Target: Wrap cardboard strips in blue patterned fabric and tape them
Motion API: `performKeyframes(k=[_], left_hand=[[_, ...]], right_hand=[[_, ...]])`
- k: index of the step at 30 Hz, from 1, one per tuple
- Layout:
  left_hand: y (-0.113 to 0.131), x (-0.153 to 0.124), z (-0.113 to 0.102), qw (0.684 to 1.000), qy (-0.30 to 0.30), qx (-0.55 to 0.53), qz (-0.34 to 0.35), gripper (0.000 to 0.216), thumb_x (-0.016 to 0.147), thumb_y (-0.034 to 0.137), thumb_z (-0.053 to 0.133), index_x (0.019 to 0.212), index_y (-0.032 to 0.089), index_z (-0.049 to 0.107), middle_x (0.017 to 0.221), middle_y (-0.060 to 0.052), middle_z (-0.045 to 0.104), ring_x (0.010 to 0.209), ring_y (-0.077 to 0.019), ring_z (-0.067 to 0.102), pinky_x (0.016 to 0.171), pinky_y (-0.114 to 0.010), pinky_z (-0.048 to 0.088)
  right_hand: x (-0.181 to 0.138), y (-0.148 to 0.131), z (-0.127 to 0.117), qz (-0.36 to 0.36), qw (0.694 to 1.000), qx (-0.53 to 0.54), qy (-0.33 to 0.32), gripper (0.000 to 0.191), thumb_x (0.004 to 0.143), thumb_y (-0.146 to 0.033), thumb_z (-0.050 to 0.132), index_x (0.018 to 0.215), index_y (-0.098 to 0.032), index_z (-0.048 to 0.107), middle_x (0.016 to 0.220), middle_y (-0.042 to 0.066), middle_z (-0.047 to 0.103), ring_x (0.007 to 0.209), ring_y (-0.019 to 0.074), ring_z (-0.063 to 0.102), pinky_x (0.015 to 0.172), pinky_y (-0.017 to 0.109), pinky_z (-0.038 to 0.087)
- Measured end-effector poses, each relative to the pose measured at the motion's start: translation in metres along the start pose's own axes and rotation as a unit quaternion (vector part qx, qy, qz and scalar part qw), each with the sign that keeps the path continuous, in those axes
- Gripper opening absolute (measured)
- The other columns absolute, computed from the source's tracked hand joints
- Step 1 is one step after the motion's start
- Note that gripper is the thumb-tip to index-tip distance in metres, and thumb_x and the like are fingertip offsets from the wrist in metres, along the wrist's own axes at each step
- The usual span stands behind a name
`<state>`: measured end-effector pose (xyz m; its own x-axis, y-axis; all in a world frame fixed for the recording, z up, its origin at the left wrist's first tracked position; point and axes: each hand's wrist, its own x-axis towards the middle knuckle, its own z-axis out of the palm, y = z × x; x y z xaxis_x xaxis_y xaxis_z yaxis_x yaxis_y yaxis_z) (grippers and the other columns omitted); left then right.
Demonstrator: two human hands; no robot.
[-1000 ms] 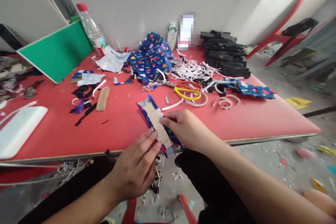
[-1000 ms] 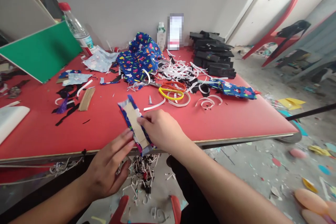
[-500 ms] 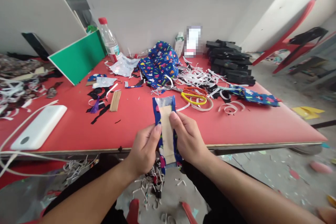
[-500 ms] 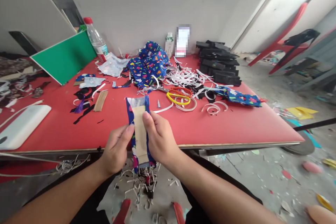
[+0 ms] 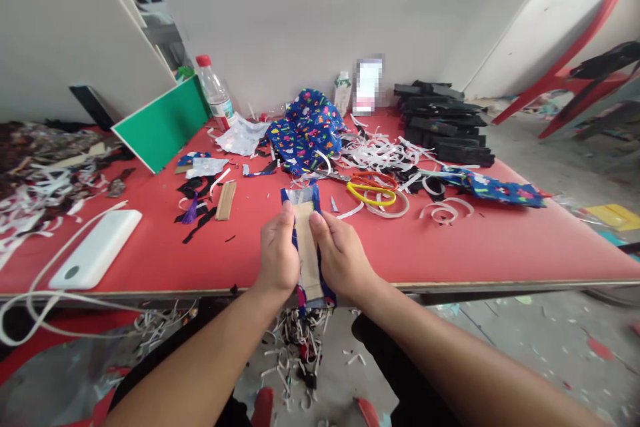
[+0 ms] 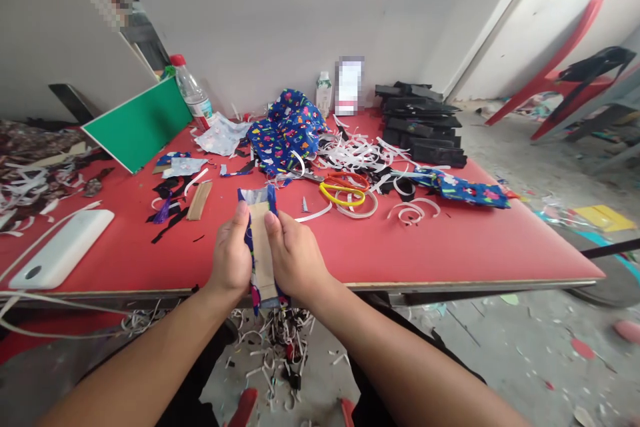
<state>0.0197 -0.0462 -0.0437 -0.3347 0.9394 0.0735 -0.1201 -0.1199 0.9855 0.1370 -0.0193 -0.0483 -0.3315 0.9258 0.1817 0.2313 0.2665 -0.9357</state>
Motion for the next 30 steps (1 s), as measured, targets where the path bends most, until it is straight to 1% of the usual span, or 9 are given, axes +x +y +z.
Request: performKeyframes(k=[4, 8, 12, 15, 17, 20, 23, 26, 30], left_hand=[[-0.006, 0.002, -0.003, 0.998, -0.036, 0.052, 0.014, 0.058, 0.097, 0.068, 0.060, 0.062, 0.022, 0.051, 0.058, 0.003, 0.047, 0.055, -0.0133, 0.042, 0.050, -0.028, 0.034], [-0.010, -0.002, -0.004, 0.996, -0.057, 0.071, 0.017, 0.058, 0.097, 0.066, 0.062, 0.061, 0.022, 0.049, 0.058, 0.003, 0.043, 0.055, -0.0127, 0.037, 0.050, -0.028, 0.030], [-0.010, -0.006, -0.004, 0.993, -0.098, 0.060, 0.008, 0.046, 0.097, 0.061, 0.065, 0.078, 0.020, 0.064, 0.066, 0.002, 0.055, 0.061, -0.0141, 0.046, 0.056, -0.027, 0.039], [-0.008, -0.008, -0.004, 0.992, -0.116, 0.039, 0.018, 0.049, 0.103, 0.063, 0.055, 0.085, 0.019, 0.069, 0.071, -0.001, 0.061, 0.066, -0.0164, 0.053, 0.063, -0.029, 0.046], [-0.006, -0.008, -0.005, 0.992, -0.113, 0.050, 0.033, 0.056, 0.104, 0.065, 0.049, 0.076, 0.020, 0.066, 0.067, -0.001, 0.058, 0.063, -0.0165, 0.050, 0.062, -0.029, 0.044], [-0.007, -0.006, -0.006, 0.990, -0.109, 0.080, 0.039, 0.057, 0.102, 0.065, 0.052, 0.068, 0.021, 0.061, 0.062, 0.001, 0.054, 0.058, -0.0153, 0.045, 0.056, -0.029, 0.039], [-0.013, -0.001, -0.008, 0.994, -0.086, 0.060, 0.025, 0.054, 0.103, 0.064, 0.053, 0.074, 0.020, 0.065, 0.065, 0.000, 0.058, 0.060, -0.0153, 0.049, 0.057, -0.028, 0.041], [-0.017, 0.001, -0.009, 0.998, -0.064, 0.027, 0.011, 0.049, 0.102, 0.062, 0.057, 0.085, 0.018, 0.071, 0.074, -0.002, 0.066, 0.068, -0.0167, 0.057, 0.064, -0.028, 0.046], [-0.012, -0.001, -0.010, 0.993, -0.114, 0.034, -0.002, 0.046, 0.103, 0.058, 0.057, 0.088, 0.018, 0.071, 0.073, -0.002, 0.066, 0.068, -0.0168, 0.057, 0.061, -0.027, 0.045]], right_hand=[[0.004, 0.005, -0.004, -0.001, 1.000, 0.006, 0.012, 0.056, 0.106, -0.066, 0.036, 0.068, -0.025, 0.040, 0.062, -0.001, 0.052, 0.056, 0.0145, 0.043, 0.055, 0.029, 0.030], [0.003, 0.003, -0.004, 0.009, 0.998, -0.001, 0.062, 0.057, 0.106, -0.068, 0.033, 0.068, -0.025, 0.039, 0.061, -0.001, 0.051, 0.055, 0.0142, 0.041, 0.054, 0.030, 0.028], [0.001, -0.002, -0.002, 0.015, 0.995, -0.012, 0.103, 0.057, 0.106, -0.066, 0.035, 0.067, -0.025, 0.041, 0.060, -0.001, 0.051, 0.054, 0.0146, 0.041, 0.054, 0.030, 0.029], [0.002, -0.005, 0.000, 0.012, 0.993, -0.012, 0.117, 0.054, 0.108, -0.061, 0.032, 0.066, -0.026, 0.037, 0.060, 0.000, 0.051, 0.054, 0.0145, 0.041, 0.053, 0.030, 0.029], [0.003, -0.005, 0.001, 0.013, 0.993, -0.011, 0.119, 0.053, 0.109, -0.059, 0.031, 0.067, -0.026, 0.035, 0.060, 0.000, 0.050, 0.054, 0.0145, 0.040, 0.053, 0.031, 0.028], [0.003, -0.002, 0.001, 0.018, 0.994, -0.017, 0.108, 0.051, 0.108, -0.058, 0.035, 0.068, -0.026, 0.037, 0.060, -0.001, 0.049, 0.054, 0.0148, 0.039, 0.053, 0.031, 0.027], [0.002, 0.002, -0.001, 0.005, 0.997, -0.022, 0.070, 0.043, 0.107, -0.056, 0.042, 0.077, -0.025, 0.049, 0.068, 0.000, 0.056, 0.059, 0.0164, 0.046, 0.058, 0.030, 0.032], [0.003, 0.004, -0.002, -0.003, 1.000, -0.002, 0.030, 0.039, 0.108, -0.055, 0.040, 0.088, -0.025, 0.054, 0.074, 0.001, 0.062, 0.064, 0.0171, 0.052, 0.061, 0.030, 0.036], [0.008, 0.004, -0.004, 0.014, 0.997, 0.023, 0.070, 0.044, 0.107, -0.059, 0.037, 0.081, -0.025, 0.047, 0.071, 0.000, 0.057, 0.063, 0.0157, 0.049, 0.059, 0.030, 0.037]])
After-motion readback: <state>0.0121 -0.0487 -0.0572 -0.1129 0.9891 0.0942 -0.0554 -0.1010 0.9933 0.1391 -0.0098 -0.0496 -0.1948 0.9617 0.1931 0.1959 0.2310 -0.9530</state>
